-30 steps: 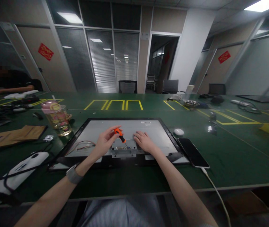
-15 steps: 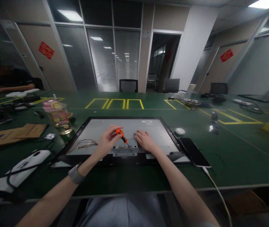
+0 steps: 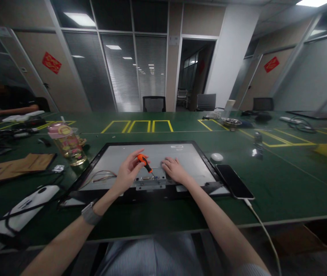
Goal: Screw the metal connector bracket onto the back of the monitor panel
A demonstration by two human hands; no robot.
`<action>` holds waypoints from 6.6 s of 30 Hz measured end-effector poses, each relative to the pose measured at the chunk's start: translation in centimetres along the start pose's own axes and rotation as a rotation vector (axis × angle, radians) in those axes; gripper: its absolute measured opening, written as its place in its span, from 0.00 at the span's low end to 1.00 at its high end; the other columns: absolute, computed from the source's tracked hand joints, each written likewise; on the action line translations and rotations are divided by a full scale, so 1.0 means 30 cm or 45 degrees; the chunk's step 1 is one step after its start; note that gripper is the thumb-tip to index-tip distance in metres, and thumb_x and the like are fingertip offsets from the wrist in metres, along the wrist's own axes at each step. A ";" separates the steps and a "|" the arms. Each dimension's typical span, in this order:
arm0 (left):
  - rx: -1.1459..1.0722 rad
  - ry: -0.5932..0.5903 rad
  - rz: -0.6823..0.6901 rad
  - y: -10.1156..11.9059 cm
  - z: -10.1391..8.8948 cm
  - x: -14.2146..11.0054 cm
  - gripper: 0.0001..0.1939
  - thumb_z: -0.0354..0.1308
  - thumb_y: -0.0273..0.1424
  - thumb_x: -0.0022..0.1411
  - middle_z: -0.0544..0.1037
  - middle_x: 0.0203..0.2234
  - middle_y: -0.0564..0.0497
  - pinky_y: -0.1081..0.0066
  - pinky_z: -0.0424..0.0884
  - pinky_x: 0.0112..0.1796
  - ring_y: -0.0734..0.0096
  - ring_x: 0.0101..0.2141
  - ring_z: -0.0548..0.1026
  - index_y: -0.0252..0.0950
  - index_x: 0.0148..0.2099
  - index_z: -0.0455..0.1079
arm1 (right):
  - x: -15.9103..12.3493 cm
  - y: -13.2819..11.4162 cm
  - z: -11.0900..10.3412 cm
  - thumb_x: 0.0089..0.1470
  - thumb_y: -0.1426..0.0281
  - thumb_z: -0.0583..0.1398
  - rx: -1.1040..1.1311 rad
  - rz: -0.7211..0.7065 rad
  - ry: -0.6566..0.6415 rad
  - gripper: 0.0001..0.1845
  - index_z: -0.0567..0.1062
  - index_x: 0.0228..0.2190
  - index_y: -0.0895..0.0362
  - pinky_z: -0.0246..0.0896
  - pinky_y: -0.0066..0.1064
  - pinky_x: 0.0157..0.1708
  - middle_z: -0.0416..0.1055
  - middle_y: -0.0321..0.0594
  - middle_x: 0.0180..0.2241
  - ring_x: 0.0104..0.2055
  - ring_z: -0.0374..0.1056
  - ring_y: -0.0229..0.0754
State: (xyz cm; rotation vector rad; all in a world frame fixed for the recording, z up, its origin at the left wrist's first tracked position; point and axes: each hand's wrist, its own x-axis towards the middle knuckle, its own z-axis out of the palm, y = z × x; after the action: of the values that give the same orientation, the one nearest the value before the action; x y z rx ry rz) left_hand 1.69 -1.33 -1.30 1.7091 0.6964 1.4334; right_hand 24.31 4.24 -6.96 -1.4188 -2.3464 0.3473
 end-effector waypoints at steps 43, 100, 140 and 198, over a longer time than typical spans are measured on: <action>0.204 0.235 0.086 0.023 -0.099 0.007 0.14 0.50 0.35 0.66 0.73 0.38 0.48 0.70 0.70 0.41 0.71 0.37 0.74 0.38 0.51 0.69 | -0.013 -0.026 -0.071 0.56 0.53 0.56 0.464 -0.100 -0.188 0.24 0.75 0.48 0.54 0.44 0.50 0.64 0.63 0.46 0.59 0.63 0.56 0.52; 0.164 0.242 0.143 0.028 -0.111 0.015 0.13 0.54 0.33 0.63 0.71 0.42 0.47 0.68 0.70 0.44 0.68 0.41 0.72 0.38 0.48 0.74 | -0.011 -0.014 -0.060 0.57 0.54 0.55 0.444 -0.117 -0.176 0.24 0.74 0.48 0.56 0.46 0.49 0.63 0.62 0.47 0.59 0.62 0.57 0.51; 0.263 0.317 0.230 0.011 -0.098 0.010 0.11 0.62 0.30 0.57 0.70 0.36 0.50 0.71 0.72 0.40 0.72 0.36 0.71 0.38 0.44 0.74 | -0.009 -0.011 -0.057 0.56 0.53 0.56 0.463 -0.088 -0.181 0.24 0.74 0.48 0.54 0.44 0.49 0.63 0.62 0.46 0.60 0.63 0.56 0.52; 0.205 0.390 0.153 0.030 -0.112 0.023 0.07 0.60 0.34 0.58 0.69 0.30 0.51 0.74 0.68 0.34 0.73 0.31 0.69 0.36 0.36 0.75 | -0.012 -0.018 -0.060 0.56 0.53 0.56 0.460 -0.100 -0.164 0.24 0.75 0.47 0.53 0.46 0.49 0.63 0.63 0.45 0.59 0.62 0.58 0.51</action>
State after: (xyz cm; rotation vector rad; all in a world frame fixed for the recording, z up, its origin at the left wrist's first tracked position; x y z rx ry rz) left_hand -1.50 -0.53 0.02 1.6926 0.9075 1.7888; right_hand 24.81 3.69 -5.21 -1.1586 -2.2812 0.8152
